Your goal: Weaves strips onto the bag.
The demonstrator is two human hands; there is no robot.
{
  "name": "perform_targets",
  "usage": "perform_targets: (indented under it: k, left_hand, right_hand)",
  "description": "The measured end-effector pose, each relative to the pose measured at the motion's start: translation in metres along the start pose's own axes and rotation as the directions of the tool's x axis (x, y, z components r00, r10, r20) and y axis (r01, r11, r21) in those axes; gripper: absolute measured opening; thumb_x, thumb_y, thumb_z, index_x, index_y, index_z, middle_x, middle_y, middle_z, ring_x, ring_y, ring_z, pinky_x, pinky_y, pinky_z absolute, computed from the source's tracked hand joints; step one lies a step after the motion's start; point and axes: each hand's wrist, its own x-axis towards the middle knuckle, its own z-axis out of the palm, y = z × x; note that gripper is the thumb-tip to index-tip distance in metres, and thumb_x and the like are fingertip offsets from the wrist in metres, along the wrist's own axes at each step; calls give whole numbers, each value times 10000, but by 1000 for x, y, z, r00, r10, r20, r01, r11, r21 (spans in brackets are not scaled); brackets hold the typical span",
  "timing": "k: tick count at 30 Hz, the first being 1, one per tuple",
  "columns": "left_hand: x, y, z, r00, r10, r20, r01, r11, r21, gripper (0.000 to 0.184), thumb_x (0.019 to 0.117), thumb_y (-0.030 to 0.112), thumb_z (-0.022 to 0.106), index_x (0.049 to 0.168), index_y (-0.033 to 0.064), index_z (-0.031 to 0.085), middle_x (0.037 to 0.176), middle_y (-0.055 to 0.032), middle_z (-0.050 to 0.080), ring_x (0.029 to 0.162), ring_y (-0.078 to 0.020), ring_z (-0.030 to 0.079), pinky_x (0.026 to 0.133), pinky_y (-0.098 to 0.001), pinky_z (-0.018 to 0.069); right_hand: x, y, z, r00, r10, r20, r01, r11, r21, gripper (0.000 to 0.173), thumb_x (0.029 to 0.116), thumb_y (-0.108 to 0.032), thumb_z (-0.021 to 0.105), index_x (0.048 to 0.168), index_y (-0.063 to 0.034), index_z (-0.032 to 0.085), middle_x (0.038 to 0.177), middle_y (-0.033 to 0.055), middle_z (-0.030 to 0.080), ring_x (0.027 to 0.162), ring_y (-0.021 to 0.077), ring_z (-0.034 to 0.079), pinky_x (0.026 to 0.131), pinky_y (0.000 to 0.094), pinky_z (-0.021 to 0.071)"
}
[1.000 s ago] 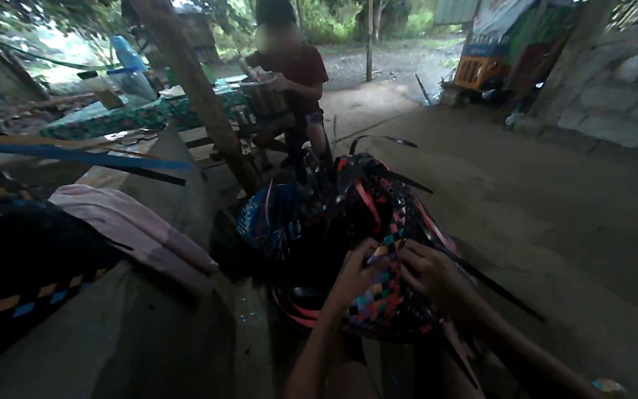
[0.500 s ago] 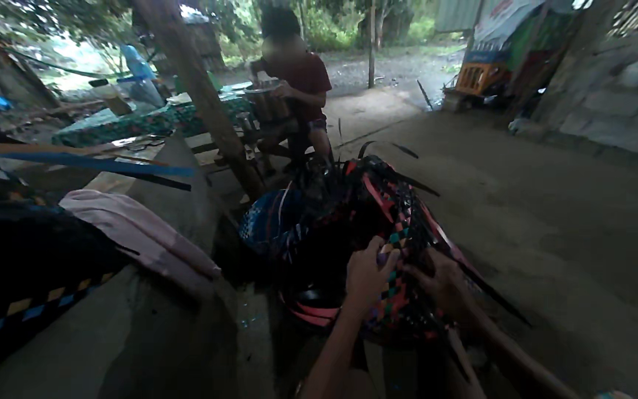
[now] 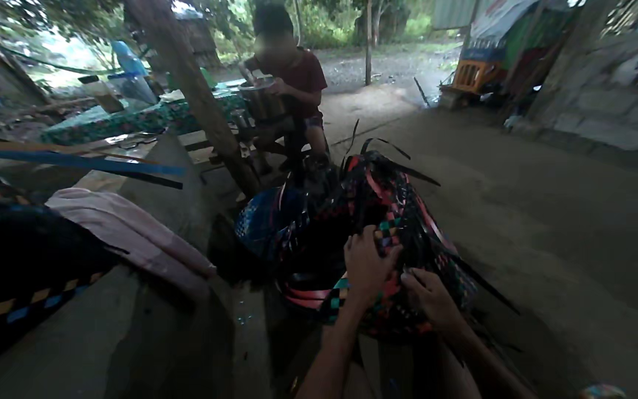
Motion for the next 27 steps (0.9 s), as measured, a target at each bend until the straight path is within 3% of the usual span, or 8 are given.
perform_targets:
  k: [3,6,8,10,13,16,24,27]
  left_hand:
    - [5,-11,5,997,-76,34,82,972,-219,613,891,327,779,1335,-29,552,1100,-237,667,1034,-384,651,898,-566,514]
    - [6,-21,1,995,-3,104,35,949,-312,598,907,304,758,1345,-23,514,1088,-195,661,992,-298,657,862,-490,538]
    - [6,-31,-4,974,125,190,-52,936,-347,661,918,235,729,1431,-52,425,1215,-226,630,1082,-279,645,931,-441,537]
    - [5,-32,-11,959,126,255,-51,958,-283,840,872,217,788,1515,-65,328,1370,-294,556,1259,-380,576,1064,-521,465]
    - [1,-30,-6,984,26,175,22,963,-269,804,829,293,826,1437,-54,429,1191,-260,641,1107,-358,641,956,-519,517]
    - [-1,-25,-1,989,33,145,24,927,-373,661,882,170,772,1395,-87,443,1150,-256,645,1052,-301,653,931,-445,529]
    - [1,-33,-4,973,68,219,51,866,-498,553,909,129,722,1358,-62,461,1167,-201,625,1034,-192,639,907,-344,538]
    - [1,-28,-6,970,43,238,76,880,-468,608,909,162,744,1389,-60,444,1194,-216,622,1055,-208,636,927,-357,528]
  right_hand:
    - [-7,-8,-2,998,-14,68,8,996,84,248,1036,-138,438,817,-85,541,584,-94,387,481,0,383,488,179,368]
    - [-6,-13,-6,992,-55,110,17,948,319,321,1035,-133,382,747,-171,518,544,-134,401,441,-30,362,440,142,341]
    - [0,-14,-18,980,-114,165,30,898,438,376,1038,-173,345,724,-200,550,553,-130,470,450,-30,410,443,138,368]
    - [7,-12,-31,953,-192,232,101,930,354,339,1042,-162,333,866,-148,623,701,-102,599,566,-26,524,531,135,456]
    - [17,-5,-37,938,-274,211,292,954,-62,190,1008,-52,511,1057,49,664,959,40,627,787,32,580,724,184,510]
    - [26,2,-27,925,-340,169,376,882,-284,240,963,-33,614,1167,93,617,959,149,682,807,138,646,754,289,547]
    - [31,11,-9,835,-548,55,523,758,-390,109,837,35,711,884,119,660,927,231,646,784,242,635,730,330,551]
    - [30,4,-19,888,-455,72,453,833,-317,109,879,5,685,920,100,649,941,174,625,766,139,593,697,246,518]
